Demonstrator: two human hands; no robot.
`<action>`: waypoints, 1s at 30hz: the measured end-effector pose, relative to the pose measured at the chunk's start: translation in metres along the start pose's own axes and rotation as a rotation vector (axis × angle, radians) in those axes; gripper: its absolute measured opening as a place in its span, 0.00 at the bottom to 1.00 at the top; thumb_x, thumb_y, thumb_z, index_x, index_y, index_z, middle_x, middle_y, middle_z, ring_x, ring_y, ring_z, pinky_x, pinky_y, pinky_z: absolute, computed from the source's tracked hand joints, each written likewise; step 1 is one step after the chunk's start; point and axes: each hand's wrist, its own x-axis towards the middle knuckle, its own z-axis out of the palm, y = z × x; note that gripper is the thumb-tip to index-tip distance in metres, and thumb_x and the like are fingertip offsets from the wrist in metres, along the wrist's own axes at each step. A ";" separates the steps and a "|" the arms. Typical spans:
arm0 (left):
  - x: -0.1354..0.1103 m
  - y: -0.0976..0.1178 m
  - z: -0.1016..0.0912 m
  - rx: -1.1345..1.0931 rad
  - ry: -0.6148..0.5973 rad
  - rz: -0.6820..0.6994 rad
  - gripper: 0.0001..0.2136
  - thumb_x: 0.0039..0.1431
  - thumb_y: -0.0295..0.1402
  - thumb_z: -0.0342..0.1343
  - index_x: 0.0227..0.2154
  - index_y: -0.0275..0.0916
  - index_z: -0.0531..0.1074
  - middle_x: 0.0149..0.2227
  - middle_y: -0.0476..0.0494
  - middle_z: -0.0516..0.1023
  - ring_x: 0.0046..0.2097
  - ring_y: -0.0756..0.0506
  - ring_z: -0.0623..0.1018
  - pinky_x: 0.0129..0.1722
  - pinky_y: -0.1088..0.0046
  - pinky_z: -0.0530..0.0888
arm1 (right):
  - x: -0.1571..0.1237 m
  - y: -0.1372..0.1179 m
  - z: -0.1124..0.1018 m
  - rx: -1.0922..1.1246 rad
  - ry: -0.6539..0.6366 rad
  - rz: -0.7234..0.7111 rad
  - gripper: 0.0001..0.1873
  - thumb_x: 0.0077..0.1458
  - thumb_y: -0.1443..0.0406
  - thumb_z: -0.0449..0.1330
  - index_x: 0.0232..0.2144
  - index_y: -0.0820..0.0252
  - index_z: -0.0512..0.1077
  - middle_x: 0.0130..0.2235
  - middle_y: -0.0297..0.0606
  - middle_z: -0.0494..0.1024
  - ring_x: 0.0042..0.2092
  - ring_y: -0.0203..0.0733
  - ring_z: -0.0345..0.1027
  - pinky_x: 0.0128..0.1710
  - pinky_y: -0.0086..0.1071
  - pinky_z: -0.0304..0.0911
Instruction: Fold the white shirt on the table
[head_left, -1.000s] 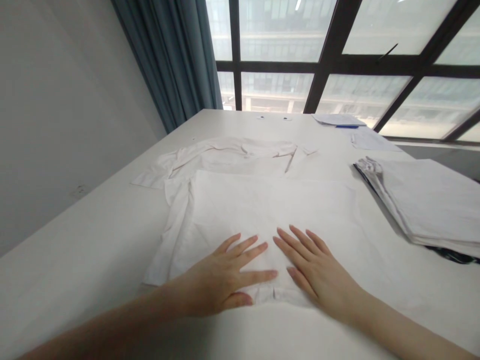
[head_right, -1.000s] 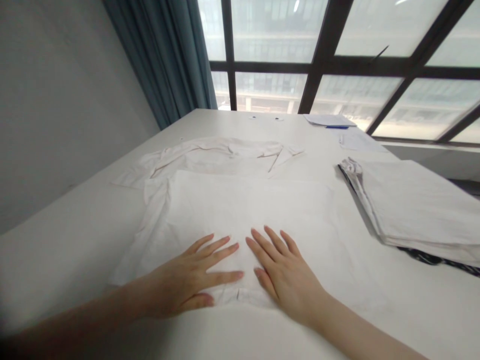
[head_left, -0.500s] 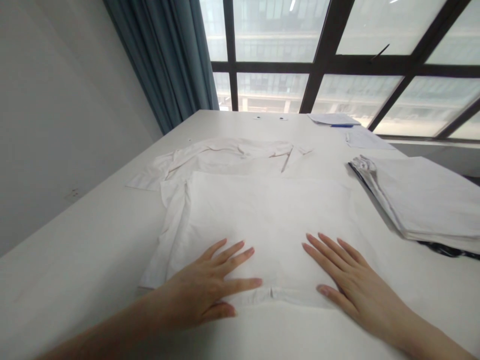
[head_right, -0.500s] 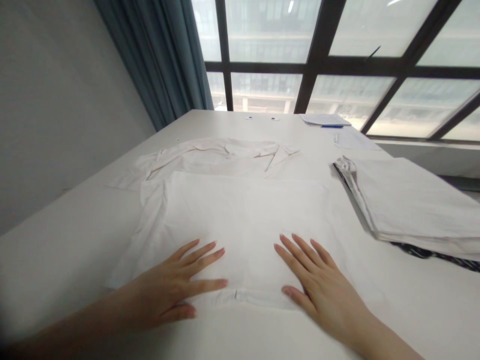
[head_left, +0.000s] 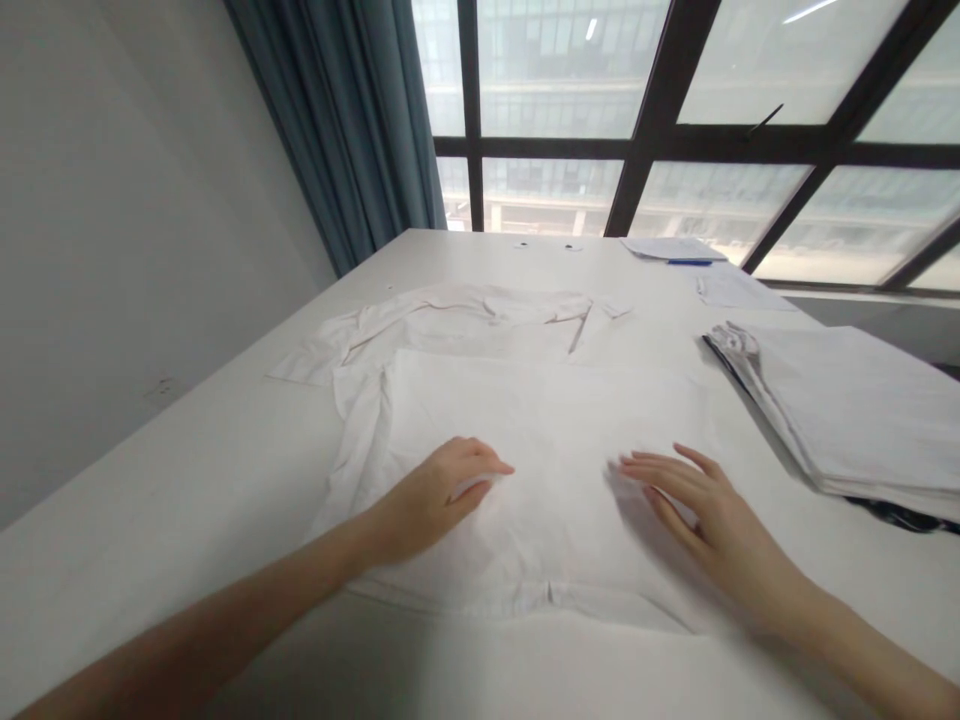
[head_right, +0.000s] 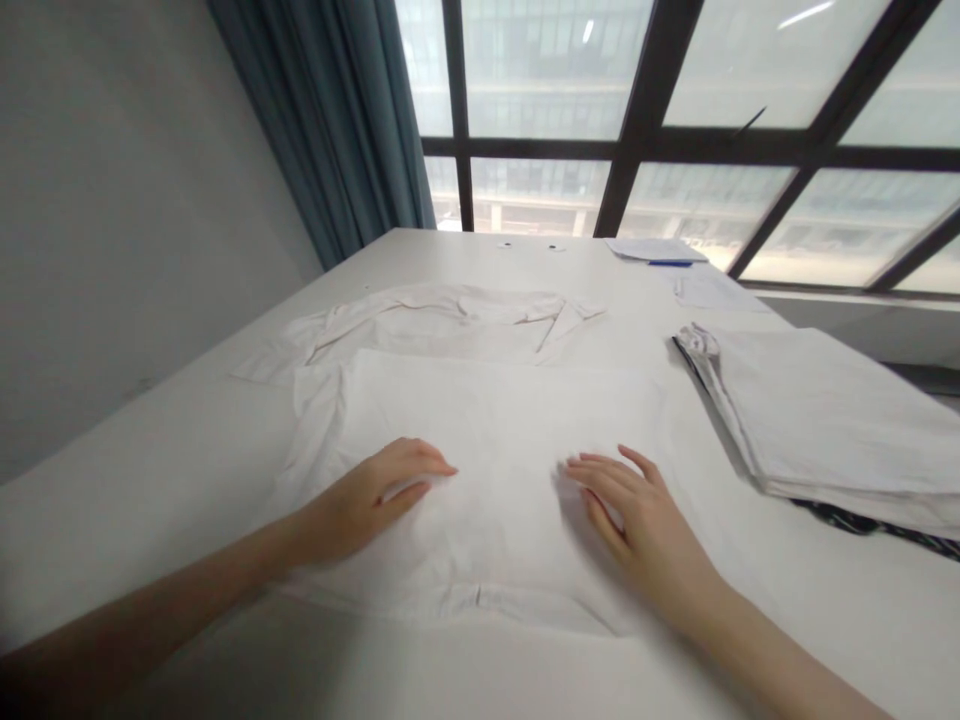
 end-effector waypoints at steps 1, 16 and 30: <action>0.011 0.000 0.005 0.057 0.007 0.012 0.15 0.67 0.31 0.44 0.51 0.38 0.72 0.51 0.40 0.75 0.54 0.45 0.73 0.56 0.65 0.70 | 0.012 -0.004 0.002 -0.003 0.007 -0.044 0.20 0.66 0.63 0.46 0.54 0.53 0.71 0.55 0.40 0.75 0.58 0.48 0.67 0.61 0.54 0.55; 0.016 -0.024 0.022 0.559 -0.175 0.077 0.34 0.68 0.53 0.37 0.68 0.35 0.45 0.70 0.34 0.48 0.71 0.38 0.47 0.66 0.56 0.48 | 0.019 0.033 0.025 -0.185 -0.184 -0.034 0.33 0.67 0.52 0.43 0.70 0.47 0.41 0.68 0.36 0.53 0.69 0.47 0.44 0.64 0.52 0.49; -0.042 -0.057 -0.001 0.630 -0.050 -0.081 0.35 0.68 0.53 0.37 0.68 0.32 0.45 0.69 0.34 0.50 0.70 0.39 0.50 0.66 0.60 0.50 | -0.029 0.079 0.019 -0.304 -0.073 0.108 0.33 0.66 0.49 0.40 0.69 0.51 0.44 0.68 0.37 0.55 0.68 0.46 0.48 0.63 0.49 0.50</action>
